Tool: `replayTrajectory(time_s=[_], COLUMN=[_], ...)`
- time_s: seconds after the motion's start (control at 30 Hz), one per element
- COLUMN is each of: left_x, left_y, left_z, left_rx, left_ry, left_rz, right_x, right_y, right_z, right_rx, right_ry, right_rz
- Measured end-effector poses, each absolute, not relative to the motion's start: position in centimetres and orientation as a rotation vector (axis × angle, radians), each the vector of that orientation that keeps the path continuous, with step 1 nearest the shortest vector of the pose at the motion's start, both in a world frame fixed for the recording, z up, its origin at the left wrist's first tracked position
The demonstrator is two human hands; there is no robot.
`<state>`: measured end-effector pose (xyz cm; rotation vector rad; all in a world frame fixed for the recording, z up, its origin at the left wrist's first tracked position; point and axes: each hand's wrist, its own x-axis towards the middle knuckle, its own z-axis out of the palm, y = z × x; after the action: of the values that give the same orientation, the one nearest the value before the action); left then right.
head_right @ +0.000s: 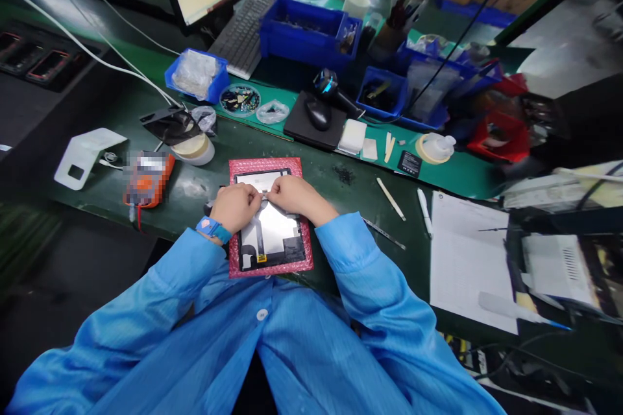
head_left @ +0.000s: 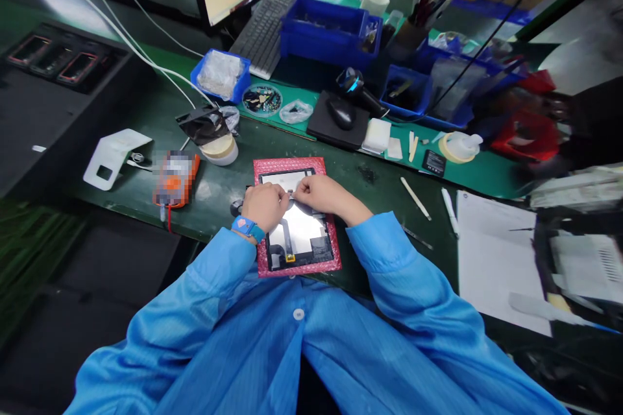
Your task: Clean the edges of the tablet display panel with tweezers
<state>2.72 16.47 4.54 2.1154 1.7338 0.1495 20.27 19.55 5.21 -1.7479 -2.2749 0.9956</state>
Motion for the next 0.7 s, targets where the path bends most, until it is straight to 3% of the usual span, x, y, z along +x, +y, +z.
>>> replayTrajectory(time_s=[0.7], left_x=[3.79], left_y=[17.36], left_z=[5.02], left_rx=[2.237], left_ry=[1.759], left_rz=[-0.202], right_x=[19.34], right_y=[19.79], right_z=[6.3], right_rx=[-1.915], right_ry=[-2.428], right_rz=[0.89])
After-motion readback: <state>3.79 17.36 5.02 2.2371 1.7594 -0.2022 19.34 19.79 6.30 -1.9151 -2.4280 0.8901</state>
